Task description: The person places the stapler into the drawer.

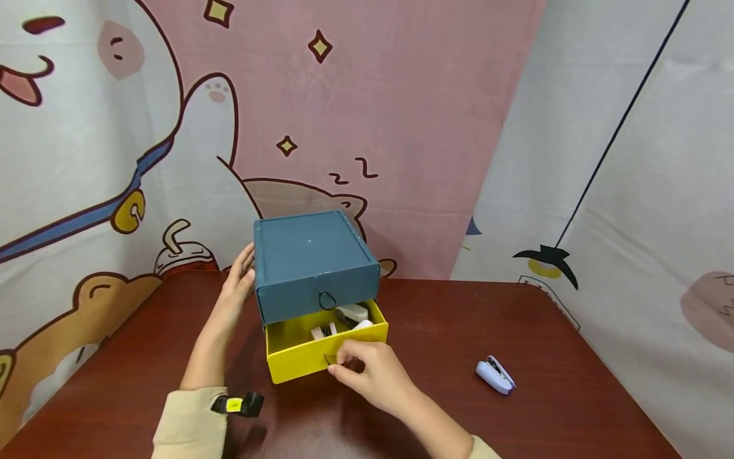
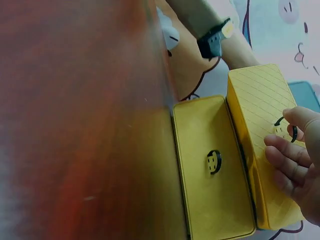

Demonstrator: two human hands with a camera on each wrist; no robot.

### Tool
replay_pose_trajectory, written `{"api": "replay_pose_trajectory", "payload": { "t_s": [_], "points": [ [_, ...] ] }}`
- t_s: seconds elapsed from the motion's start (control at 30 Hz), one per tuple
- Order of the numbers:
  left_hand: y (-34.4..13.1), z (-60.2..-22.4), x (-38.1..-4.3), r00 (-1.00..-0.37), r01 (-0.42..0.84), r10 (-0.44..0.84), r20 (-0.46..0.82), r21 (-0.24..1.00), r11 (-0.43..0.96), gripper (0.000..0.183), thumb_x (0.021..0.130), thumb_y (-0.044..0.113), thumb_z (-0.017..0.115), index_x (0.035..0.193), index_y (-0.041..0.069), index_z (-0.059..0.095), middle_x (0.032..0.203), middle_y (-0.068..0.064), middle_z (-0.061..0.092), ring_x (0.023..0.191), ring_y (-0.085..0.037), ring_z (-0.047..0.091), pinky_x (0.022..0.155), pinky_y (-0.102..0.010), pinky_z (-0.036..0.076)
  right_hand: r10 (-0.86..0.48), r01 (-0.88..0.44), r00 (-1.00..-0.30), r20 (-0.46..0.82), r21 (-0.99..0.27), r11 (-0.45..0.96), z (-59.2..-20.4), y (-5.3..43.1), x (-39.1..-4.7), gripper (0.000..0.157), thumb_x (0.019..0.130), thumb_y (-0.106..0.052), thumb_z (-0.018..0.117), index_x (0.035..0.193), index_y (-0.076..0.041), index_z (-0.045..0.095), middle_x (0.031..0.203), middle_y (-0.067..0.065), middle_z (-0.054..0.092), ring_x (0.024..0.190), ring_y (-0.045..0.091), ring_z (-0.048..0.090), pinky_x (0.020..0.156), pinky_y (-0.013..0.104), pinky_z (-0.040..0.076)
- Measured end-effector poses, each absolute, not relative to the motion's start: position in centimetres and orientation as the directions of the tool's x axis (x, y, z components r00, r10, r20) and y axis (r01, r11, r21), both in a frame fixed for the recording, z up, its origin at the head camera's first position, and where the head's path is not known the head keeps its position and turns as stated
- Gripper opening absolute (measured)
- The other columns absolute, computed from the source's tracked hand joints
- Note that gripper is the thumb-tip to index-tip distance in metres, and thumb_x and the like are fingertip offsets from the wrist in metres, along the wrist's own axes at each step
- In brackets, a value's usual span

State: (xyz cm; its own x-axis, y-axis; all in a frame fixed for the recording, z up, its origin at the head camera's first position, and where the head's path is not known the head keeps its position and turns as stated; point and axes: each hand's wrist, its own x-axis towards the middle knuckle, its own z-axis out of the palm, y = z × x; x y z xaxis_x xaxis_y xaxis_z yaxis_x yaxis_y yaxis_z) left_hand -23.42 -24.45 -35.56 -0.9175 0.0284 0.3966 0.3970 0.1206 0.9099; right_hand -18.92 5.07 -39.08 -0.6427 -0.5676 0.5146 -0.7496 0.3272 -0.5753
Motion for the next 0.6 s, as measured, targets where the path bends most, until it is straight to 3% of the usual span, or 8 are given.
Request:
{"api": "replay_pose_trajectory", "payload": {
  "t_s": [0.3, 0.6],
  "points": [
    [-24.4, -35.4, -23.5, -0.919, 0.394, 0.031, 0.393, 0.91, 0.131, 0.06, 0.102, 0.036, 0.038, 0.155, 0.025, 0.011, 0.159, -0.006, 0.007, 0.143, -0.028, 0.009, 0.11, -0.058, 0.012, -0.557, -0.673, -0.709, 0.433, -0.652, 0.35, -38.8, 3.3, -21.6, 0.014, 0.09, -0.022, 0.069, 0.084, -0.021, 0.056, 0.079, -0.013, 0.057, 0.076, 0.005, 0.056, 0.073, 0.029, 0.052],
    [-24.5, -35.5, -23.5, -0.918, 0.395, 0.03, 0.395, 0.91, 0.13, 0.06, 0.102, 0.034, 0.038, 0.155, 0.026, 0.011, 0.159, -0.006, 0.007, 0.143, -0.028, 0.009, 0.11, -0.058, 0.012, -0.519, -0.65, -0.733, 0.44, -0.677, 0.344, -39.5, 2.6, -22.2, 0.013, 0.09, -0.021, 0.069, 0.092, -0.017, 0.057, 0.084, -0.01, 0.058, 0.079, 0.008, 0.056, 0.074, 0.037, 0.052]
  ]
}}
